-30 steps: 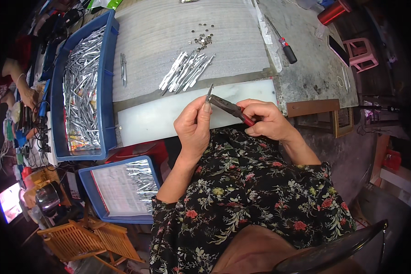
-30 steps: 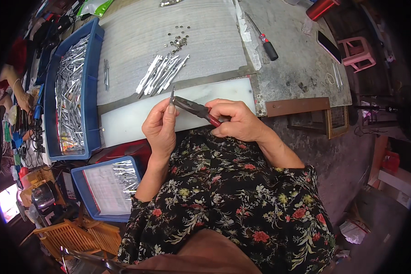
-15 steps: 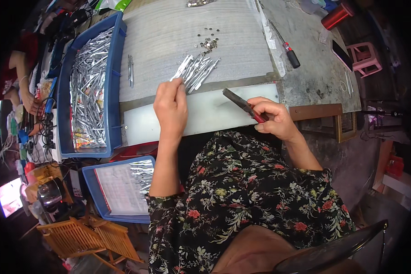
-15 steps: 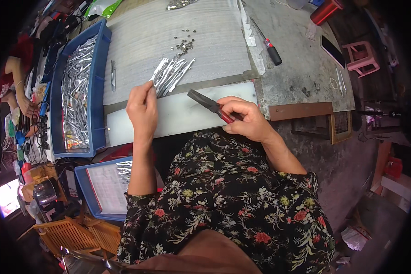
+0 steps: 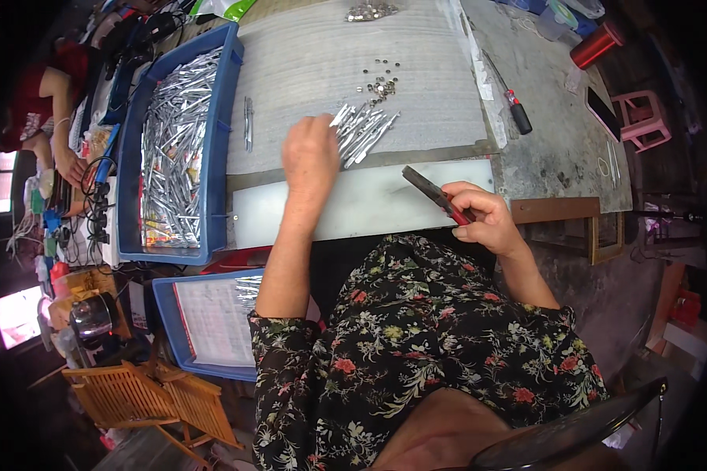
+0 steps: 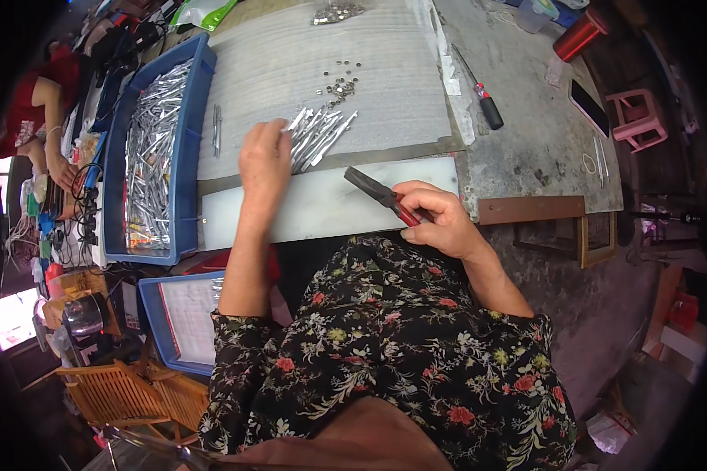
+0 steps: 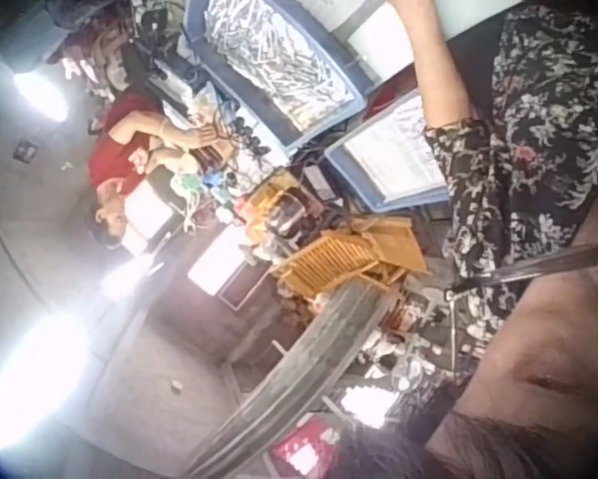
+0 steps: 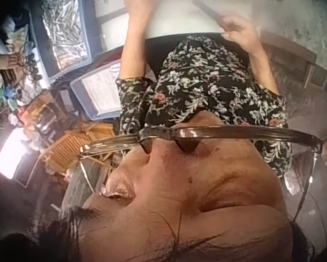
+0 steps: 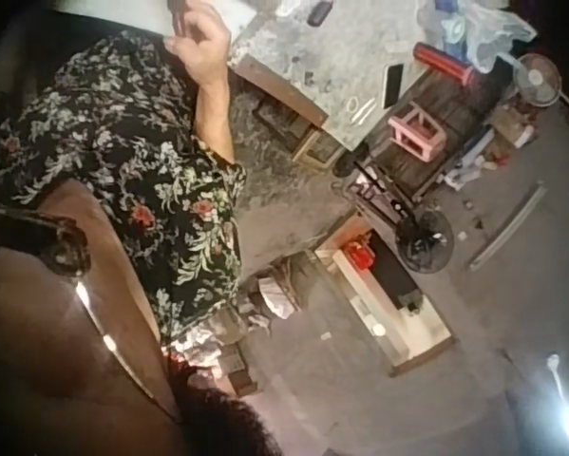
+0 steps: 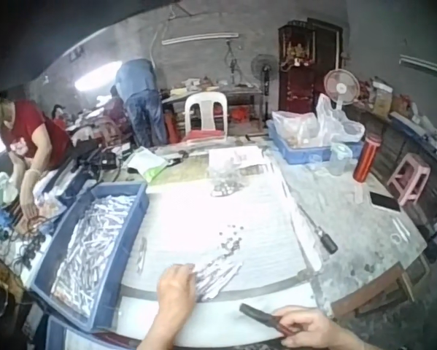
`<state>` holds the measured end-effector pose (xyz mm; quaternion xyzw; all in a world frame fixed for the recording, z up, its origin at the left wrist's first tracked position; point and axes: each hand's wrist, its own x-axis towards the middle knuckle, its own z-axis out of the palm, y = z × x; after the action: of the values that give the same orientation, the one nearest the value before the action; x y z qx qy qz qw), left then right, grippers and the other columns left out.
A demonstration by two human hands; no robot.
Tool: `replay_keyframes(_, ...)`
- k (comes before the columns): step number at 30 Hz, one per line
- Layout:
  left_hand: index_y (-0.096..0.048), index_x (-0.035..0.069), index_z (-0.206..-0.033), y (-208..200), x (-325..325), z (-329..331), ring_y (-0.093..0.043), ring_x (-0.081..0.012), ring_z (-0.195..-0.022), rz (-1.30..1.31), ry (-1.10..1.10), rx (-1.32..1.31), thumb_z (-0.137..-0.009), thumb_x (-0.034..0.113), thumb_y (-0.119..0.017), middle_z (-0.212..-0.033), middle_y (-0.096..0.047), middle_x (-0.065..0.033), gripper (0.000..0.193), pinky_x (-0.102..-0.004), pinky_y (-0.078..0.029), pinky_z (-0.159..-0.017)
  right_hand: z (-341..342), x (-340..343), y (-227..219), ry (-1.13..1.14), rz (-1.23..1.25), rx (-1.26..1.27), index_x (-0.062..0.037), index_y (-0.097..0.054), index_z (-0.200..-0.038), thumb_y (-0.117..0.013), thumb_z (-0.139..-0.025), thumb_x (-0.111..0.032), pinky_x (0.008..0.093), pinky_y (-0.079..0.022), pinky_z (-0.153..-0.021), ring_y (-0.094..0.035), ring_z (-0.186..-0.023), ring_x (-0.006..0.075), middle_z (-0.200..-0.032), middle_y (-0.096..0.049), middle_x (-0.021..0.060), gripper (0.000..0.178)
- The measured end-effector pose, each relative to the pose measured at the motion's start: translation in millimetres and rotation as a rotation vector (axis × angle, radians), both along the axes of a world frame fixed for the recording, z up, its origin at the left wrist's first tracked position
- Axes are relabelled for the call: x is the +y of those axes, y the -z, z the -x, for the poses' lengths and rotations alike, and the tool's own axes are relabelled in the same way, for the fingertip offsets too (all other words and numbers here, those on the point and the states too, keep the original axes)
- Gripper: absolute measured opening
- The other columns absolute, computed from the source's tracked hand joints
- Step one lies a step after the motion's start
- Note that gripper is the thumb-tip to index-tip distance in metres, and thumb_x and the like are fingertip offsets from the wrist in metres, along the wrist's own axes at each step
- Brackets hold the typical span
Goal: The person repeatedly picks up metal strips and crimps small metal pieces onto their ends using pliers.
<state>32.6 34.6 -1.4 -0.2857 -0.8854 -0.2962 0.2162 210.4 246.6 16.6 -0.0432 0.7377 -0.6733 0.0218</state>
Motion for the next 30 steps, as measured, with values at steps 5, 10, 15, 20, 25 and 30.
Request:
replay_keyframes(5,-0.055,0.003,-0.084,-5.9,-43.0,42.1,-0.053,-0.0322,-0.08,0.147,-0.273,-0.025,-0.073,0.007,-0.054,-0.082,-0.055,-0.0154,0.012,-0.0417,-0.043,-0.068,-0.8,-2.6,-2.7,0.019,0.061,-0.056,-0.0005,-0.052,-0.073,-0.059,-0.056,0.0,0.0237,-0.035,-0.074,-0.045,-0.081,0.0119,-0.102,-0.05,0.0096,0.018)
replay_keyframes(10,-0.053,-0.002,-0.084,4.2,-64.1,68.4,-0.054,-0.0351,-0.082,0.375,-0.469,-0.116,-0.076,0.006,-0.048,-0.088,-0.055,-0.0177,0.012,-0.0421,-0.045,-0.071,0.1,-2.5,-4.2,-0.003,0.053,-0.057,-0.0001,-0.052,-0.072,-0.059,-0.056,0.0,0.0232,-0.035,-0.073,-0.045,-0.08,0.0115,-0.101,-0.05,0.0092,0.018)
replay_keyframes(15,-0.055,-0.002,-0.084,-3.9,-64.4,79.6,-0.057,-0.0362,-0.083,0.343,-0.515,-0.314,-0.075,0.007,-0.046,-0.089,-0.058,-0.0203,0.016,-0.042,-0.045,-0.073,0.6,-4.0,-4.8,0.004,0.11,-0.097,0.0001,-0.051,-0.072,-0.059,-0.056,0.0,0.0228,-0.035,-0.073,-0.045,-0.081,0.0113,-0.101,-0.049,0.0091,0.018)
replay_keyframes(20,-0.058,0.002,-0.084,-10.8,-61.8,70.3,-0.057,-0.0349,-0.083,0.258,-0.448,-0.435,-0.074,0.01,-0.047,-0.085,-0.06,-0.0204,0.017,-0.0403,-0.045,-0.071,2.4,-3.2,-4.2,-0.013,0.021,-0.03,0.0,-0.05,-0.071,-0.059,-0.055,0.0,0.0233,-0.035,-0.074,-0.045,-0.081,0.0121,-0.101,-0.049,0.0092,0.018)
replay_keyframes(25,-0.059,0.001,-0.085,-15.1,-48.2,39.6,-0.06,-0.029,-0.072,0.125,-0.261,-0.355,-0.074,0.01,-0.051,-0.073,-0.06,-0.017,0.016,-0.0366,-0.046,-0.065,0.7,-2.3,-1.8,0.001,0.01,-0.023,-0.0006,-0.052,-0.073,-0.06,-0.055,-0.001,0.0243,-0.036,-0.074,-0.046,-0.082,0.0125,-0.101,-0.05,0.0096,0.019)
replay_keyframes(30,-0.054,-0.003,-0.101,-16.6,-27.5,-1.9,-0.048,-0.0075,-0.057,-0.587,0.078,-0.9,-0.081,0.004,-0.049,-0.068,-0.052,-0.0022,0.022,-0.0215,-0.04,-0.052,-0.9,-2.0,-0.7,0.008,-0.017,0.004,-0.0008,-0.053,-0.075,-0.061,-0.056,-0.002,0.0243,-0.037,-0.073,-0.047,-0.081,0.0121,-0.102,-0.051,0.0102,0.021)
